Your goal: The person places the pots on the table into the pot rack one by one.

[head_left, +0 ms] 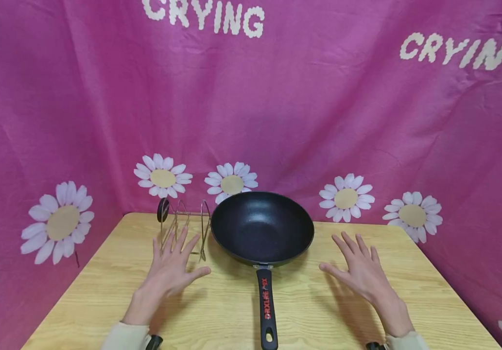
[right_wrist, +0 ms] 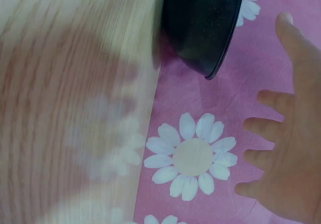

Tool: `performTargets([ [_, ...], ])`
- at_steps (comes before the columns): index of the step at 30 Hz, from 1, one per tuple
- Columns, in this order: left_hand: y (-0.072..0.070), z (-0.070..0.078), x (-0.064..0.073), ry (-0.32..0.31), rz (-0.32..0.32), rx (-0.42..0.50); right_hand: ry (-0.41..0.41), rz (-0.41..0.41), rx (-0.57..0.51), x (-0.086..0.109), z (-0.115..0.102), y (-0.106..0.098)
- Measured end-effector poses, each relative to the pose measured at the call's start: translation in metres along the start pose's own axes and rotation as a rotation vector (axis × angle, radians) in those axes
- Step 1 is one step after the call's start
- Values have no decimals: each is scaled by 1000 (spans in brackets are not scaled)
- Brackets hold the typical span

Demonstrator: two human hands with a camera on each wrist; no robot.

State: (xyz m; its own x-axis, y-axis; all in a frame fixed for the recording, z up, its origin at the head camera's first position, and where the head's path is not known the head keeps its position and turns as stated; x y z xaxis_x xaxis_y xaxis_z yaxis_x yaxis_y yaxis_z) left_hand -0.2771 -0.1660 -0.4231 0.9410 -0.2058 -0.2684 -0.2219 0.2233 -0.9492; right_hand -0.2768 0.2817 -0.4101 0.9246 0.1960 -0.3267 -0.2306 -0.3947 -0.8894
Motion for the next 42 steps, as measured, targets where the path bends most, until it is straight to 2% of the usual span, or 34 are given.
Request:
performTargets([
  [7,-2,0,0,18,-17,81,-16,57,5,-3,-2,1],
  [12,-5,1,0,40,38,163,-44,113,-95,-4,-8,2],
  [17,-10,8,-2,74,69,222,-25,92,-183,-5,-14,3],
  [25,-10,24,2,-27,-33,506,52,-26,-411,-7,-35,8],
  [28,-8,32,3,-44,-60,616,61,-66,-478,-9,-43,13],
  [32,-4,45,5,-35,-131,733,71,-130,-568,-11,-54,22],
  [37,3,63,11,20,-230,737,24,-183,-637,-9,-66,34],
  [42,10,80,21,62,-269,702,12,-218,-672,-6,-77,43],
])
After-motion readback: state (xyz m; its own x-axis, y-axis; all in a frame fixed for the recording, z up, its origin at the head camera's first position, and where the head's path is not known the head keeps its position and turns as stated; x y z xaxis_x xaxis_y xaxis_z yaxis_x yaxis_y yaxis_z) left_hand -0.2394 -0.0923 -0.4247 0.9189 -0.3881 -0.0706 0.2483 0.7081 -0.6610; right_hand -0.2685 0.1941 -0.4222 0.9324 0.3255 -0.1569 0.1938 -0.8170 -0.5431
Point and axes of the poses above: each hand's wrist, its own x-axis away from the middle knuckle, its own y-axis out of the palm, z = x × y, the point moved 2 cm from there along -x, towards the middle knuckle, and after that the axes turned 5 degrees about -x, right-handed, at the moved point
